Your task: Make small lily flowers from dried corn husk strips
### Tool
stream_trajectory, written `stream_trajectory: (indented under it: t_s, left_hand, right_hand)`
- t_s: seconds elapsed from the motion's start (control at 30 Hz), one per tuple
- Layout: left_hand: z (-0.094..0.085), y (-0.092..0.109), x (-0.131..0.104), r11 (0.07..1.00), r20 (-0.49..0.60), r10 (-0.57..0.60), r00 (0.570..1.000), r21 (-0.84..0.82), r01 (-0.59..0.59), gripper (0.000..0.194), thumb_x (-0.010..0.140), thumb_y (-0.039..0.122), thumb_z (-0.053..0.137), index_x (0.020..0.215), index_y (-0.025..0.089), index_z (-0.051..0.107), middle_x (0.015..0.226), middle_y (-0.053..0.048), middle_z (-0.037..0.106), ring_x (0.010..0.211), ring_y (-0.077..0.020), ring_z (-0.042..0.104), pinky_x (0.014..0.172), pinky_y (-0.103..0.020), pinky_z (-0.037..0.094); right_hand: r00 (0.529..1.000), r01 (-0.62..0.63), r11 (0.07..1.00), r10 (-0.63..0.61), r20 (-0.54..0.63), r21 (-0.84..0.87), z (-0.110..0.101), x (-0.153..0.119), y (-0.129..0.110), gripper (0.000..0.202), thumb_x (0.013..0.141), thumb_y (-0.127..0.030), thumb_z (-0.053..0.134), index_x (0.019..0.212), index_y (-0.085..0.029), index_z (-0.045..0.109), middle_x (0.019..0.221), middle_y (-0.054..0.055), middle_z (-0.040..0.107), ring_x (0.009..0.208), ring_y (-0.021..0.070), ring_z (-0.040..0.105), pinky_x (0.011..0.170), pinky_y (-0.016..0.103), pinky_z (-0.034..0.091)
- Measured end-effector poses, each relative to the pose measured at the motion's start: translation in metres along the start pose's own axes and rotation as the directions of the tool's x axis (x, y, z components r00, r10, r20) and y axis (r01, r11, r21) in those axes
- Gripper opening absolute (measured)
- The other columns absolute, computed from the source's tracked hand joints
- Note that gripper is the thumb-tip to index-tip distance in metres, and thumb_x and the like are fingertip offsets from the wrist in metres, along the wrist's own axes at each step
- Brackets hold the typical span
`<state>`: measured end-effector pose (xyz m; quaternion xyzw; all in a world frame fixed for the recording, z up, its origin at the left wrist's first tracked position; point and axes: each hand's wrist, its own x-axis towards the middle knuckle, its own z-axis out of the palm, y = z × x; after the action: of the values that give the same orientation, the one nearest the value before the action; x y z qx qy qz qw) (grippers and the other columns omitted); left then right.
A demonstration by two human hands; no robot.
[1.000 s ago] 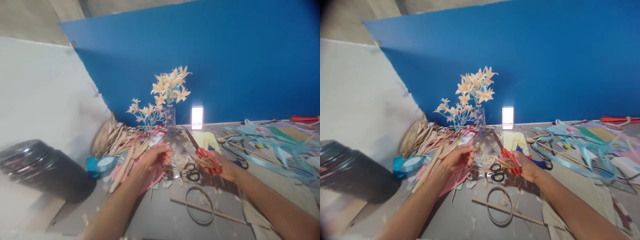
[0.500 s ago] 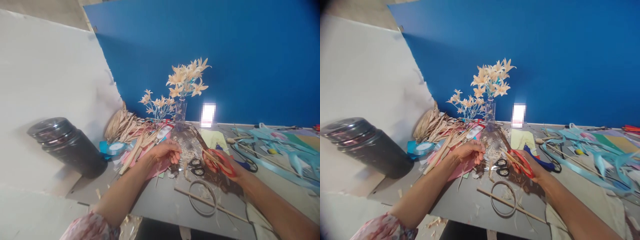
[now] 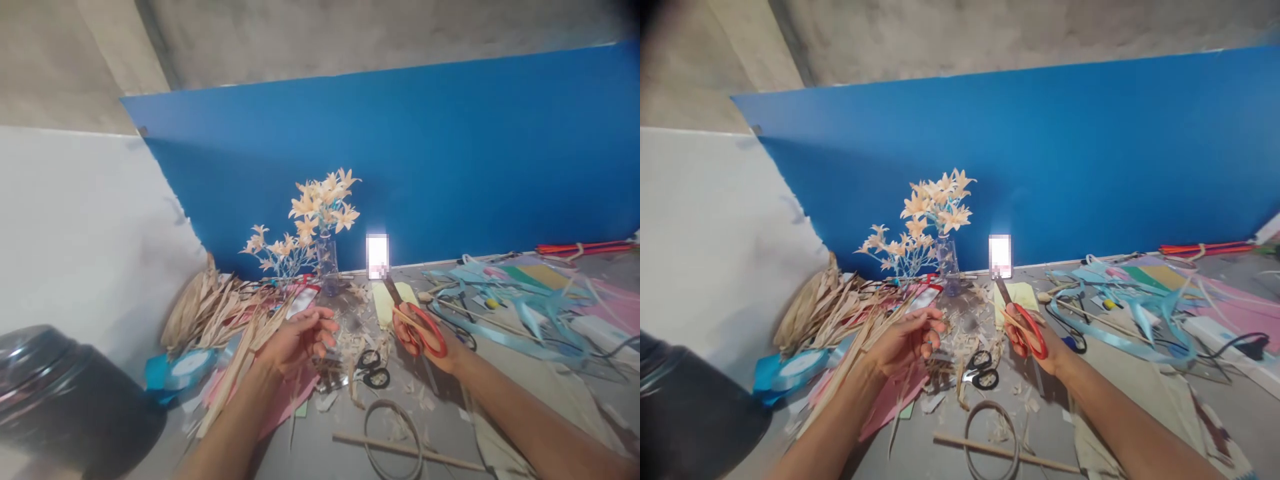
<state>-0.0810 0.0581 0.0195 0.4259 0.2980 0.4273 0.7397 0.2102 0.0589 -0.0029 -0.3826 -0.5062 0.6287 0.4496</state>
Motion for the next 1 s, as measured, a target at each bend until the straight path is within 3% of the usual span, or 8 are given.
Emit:
stream_trajectory:
  t_s: [0.17,0.37,0.53,0.7,0.83,1.0]
  left_hand:
    - [0.003,0.003,-0.003,0.996,0.037,0.080,0.996,-0.047,-0.079,0.034,0.073,0.030,0.084,0.099,0.011,0.073,0.090,-0.011,0.075,0.071,-0.0172,0.071,0.059,-0.025,0.057]
    - [0.004,0.002,-0.002,0.990,-0.097,0.131,0.987,-0.031,-0.134,0.029,0.064,0.025,0.090,0.088,0.015,0.078,0.082,-0.007,0.078,0.057,-0.0132,0.069,0.056,-0.022,0.054]
    - [0.002,0.006,-0.001,0.992,-0.191,0.109,0.976,-0.037,-0.118,0.028,0.057,0.023,0.093,0.079,0.014,0.079,0.074,-0.008,0.077,0.053,-0.0129,0.067,0.053,-0.021,0.052]
    - [0.001,0.009,-0.002,0.994,-0.238,0.090,0.967,-0.033,-0.100,0.028,0.054,0.023,0.094,0.076,0.014,0.079,0.074,-0.008,0.077,0.053,-0.0132,0.066,0.054,-0.022,0.051]
    - [-0.004,0.012,-0.003,0.995,-0.204,0.099,0.974,-0.007,-0.103,0.027,0.057,0.024,0.092,0.077,0.015,0.078,0.075,-0.009,0.077,0.054,-0.0158,0.066,0.055,-0.025,0.050]
    - [-0.013,0.025,-0.005,0.995,-0.087,0.071,0.994,-0.067,-0.077,0.049,0.072,0.051,0.078,0.104,0.013,0.077,0.086,-0.016,0.078,0.058,-0.0229,0.068,0.057,-0.033,0.053]
  right_hand:
    - [1.000,-0.021,1.000,0.021,-0.005,0.001,0.004,-0.002,-0.006,0.061,0.075,-0.076,0.063,0.061,-0.019,0.046,0.054,-0.005,0.045,0.042,0.0066,0.037,0.039,0.021,0.029]
    - [0.999,-0.040,0.999,0.040,-0.001,0.029,0.005,-0.002,-0.004,0.061,0.074,-0.075,0.065,0.062,-0.019,0.047,0.055,-0.005,0.046,0.041,0.0062,0.037,0.039,0.021,0.030]
    - [0.999,-0.003,0.996,0.006,-0.032,0.086,0.001,0.005,0.006,0.056,0.074,-0.071,0.069,0.068,-0.018,0.052,0.058,-0.004,0.046,0.045,0.0069,0.038,0.040,0.020,0.030]
    - [0.996,-0.044,0.994,0.052,-0.073,0.099,-0.001,0.006,-0.001,0.058,0.069,-0.074,0.070,0.073,-0.019,0.052,0.062,-0.004,0.049,0.046,0.0070,0.040,0.042,0.020,0.029]
    - [0.999,0.015,0.997,-0.012,-0.052,0.070,-0.003,0.005,-0.005,0.056,0.070,-0.071,0.071,0.066,-0.021,0.047,0.056,-0.006,0.043,0.046,0.0077,0.034,0.041,0.021,0.026]
    - [0.998,0.057,0.998,-0.056,0.023,-0.041,-0.001,0.001,-0.004,0.060,0.070,-0.074,0.067,0.059,-0.021,0.043,0.052,-0.006,0.041,0.044,0.0080,0.032,0.041,0.023,0.027]
